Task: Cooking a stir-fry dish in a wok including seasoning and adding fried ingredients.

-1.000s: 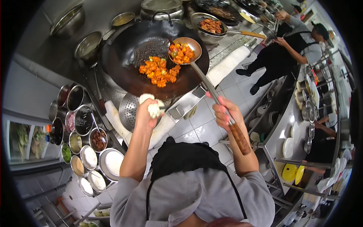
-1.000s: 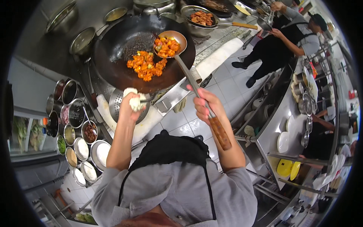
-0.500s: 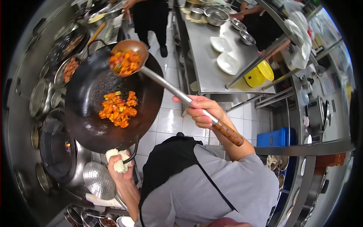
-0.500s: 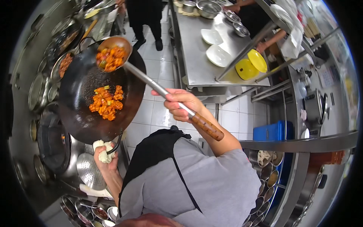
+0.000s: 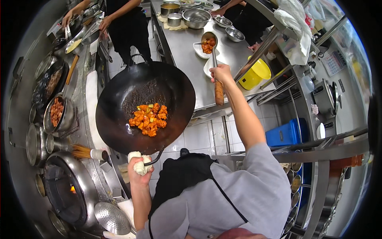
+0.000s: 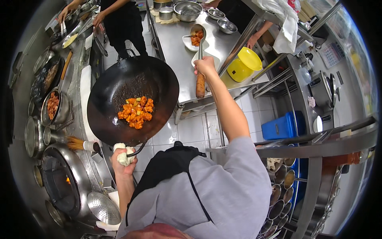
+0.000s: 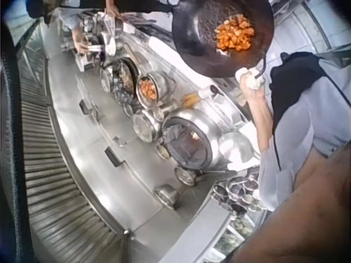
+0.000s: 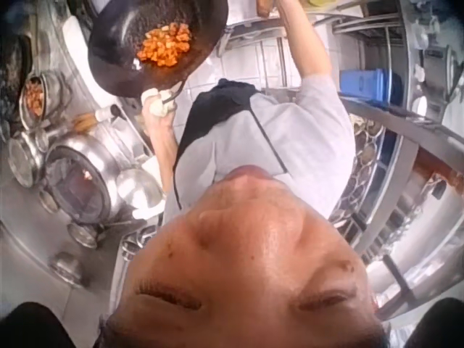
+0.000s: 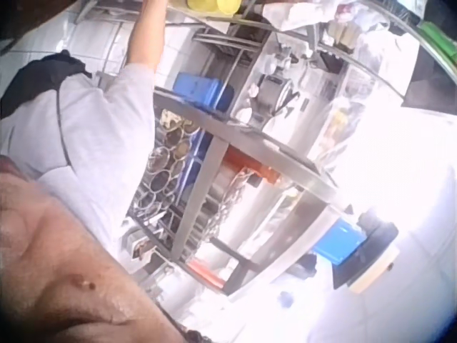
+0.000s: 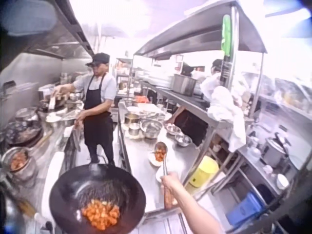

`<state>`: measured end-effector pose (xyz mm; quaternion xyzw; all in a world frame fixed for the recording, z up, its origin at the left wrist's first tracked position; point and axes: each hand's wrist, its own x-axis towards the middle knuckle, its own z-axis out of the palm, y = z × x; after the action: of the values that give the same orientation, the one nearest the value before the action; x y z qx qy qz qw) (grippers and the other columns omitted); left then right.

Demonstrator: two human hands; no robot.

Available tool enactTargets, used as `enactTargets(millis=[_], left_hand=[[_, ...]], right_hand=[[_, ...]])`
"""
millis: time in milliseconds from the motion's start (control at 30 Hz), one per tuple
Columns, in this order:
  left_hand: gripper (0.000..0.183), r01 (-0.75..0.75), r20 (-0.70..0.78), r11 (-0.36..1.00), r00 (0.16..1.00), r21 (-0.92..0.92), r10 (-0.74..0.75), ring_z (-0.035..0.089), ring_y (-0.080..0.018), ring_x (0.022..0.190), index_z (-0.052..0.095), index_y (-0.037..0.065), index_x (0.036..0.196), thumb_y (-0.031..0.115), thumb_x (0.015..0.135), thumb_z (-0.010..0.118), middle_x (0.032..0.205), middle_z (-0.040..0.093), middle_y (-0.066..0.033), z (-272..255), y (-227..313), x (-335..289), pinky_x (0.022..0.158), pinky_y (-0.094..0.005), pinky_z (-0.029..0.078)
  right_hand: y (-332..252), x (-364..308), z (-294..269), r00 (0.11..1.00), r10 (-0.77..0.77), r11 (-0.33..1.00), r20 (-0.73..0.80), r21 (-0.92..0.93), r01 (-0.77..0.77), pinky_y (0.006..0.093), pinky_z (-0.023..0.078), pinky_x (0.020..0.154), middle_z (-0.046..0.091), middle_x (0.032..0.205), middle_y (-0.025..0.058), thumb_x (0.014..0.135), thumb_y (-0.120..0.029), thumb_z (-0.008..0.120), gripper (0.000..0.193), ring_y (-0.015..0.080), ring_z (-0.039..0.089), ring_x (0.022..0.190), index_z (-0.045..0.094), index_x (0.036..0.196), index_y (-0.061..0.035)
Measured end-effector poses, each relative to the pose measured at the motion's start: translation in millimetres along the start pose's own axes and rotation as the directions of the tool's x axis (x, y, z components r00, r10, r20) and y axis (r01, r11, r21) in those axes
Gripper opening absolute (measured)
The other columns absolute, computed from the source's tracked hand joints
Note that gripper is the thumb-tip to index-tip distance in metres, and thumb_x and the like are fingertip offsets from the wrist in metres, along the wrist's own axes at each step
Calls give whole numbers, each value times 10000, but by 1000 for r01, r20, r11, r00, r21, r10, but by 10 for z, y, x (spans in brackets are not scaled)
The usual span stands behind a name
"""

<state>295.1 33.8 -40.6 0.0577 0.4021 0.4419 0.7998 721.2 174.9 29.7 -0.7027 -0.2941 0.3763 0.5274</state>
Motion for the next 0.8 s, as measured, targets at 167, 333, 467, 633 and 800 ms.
enactTargets(millis=[167, 333, 467, 633, 800], left_hand=[[219, 9, -80, 999, 997, 37, -6, 607, -220, 603, 519, 108, 913, 147, 703, 570, 722, 605, -106, -63, 89, -34, 393, -327, 451], [208, 33, -128, 997, 991, 63, -25, 609, -215, 607, 515, 122, 902, 147, 704, 574, 722, 607, -96, 4, 144, -61, 400, -320, 446], [199, 41, -125, 996, 992, 76, -31, 608, -209, 596, 515, 128, 891, 150, 703, 576, 712, 607, -91, -94, 181, -69, 403, -315, 443], [170, 22, -153, 994, 988, 110, -4, 586, -180, 613, 543, 142, 854, 165, 691, 589, 710, 596, -39, -50, 202, -76, 440, -330, 437], [143, 28, -122, 995, 992, 99, -16, 584, -174, 616, 549, 146, 835, 168, 698, 586, 703, 591, -29, -116, 206, -57, 446, -330, 432]], right_hand=[[339, 378, 75, 988, -94, 909, -126, -415, 34, 380, 493, 483, 590, 601, 175, 707, -37, 537, 90, 273, 598, 457, 556, 662, 39], [709, 520, -60, 885, -425, 700, -193, -689, 186, 413, 507, 561, 613, 604, 189, 718, -88, 529, 149, 306, 627, 505, 599, 780, 28], [423, 164, 64, 959, -198, 890, -201, -448, 89, 404, 502, 544, 609, 597, 179, 721, -110, 543, 173, 279, 622, 491, 607, 810, 24], [467, 123, 31, 943, -262, 895, -204, -417, 158, 321, 438, 378, 548, 528, 71, 766, -83, 583, 213, 163, 531, 376, 620, 941, 33], [355, 41, 44, 970, -165, 976, -176, -171, 135, 301, 411, 357, 533, 522, 63, 774, -56, 600, 210, 144, 496, 362, 619, 959, 41]])
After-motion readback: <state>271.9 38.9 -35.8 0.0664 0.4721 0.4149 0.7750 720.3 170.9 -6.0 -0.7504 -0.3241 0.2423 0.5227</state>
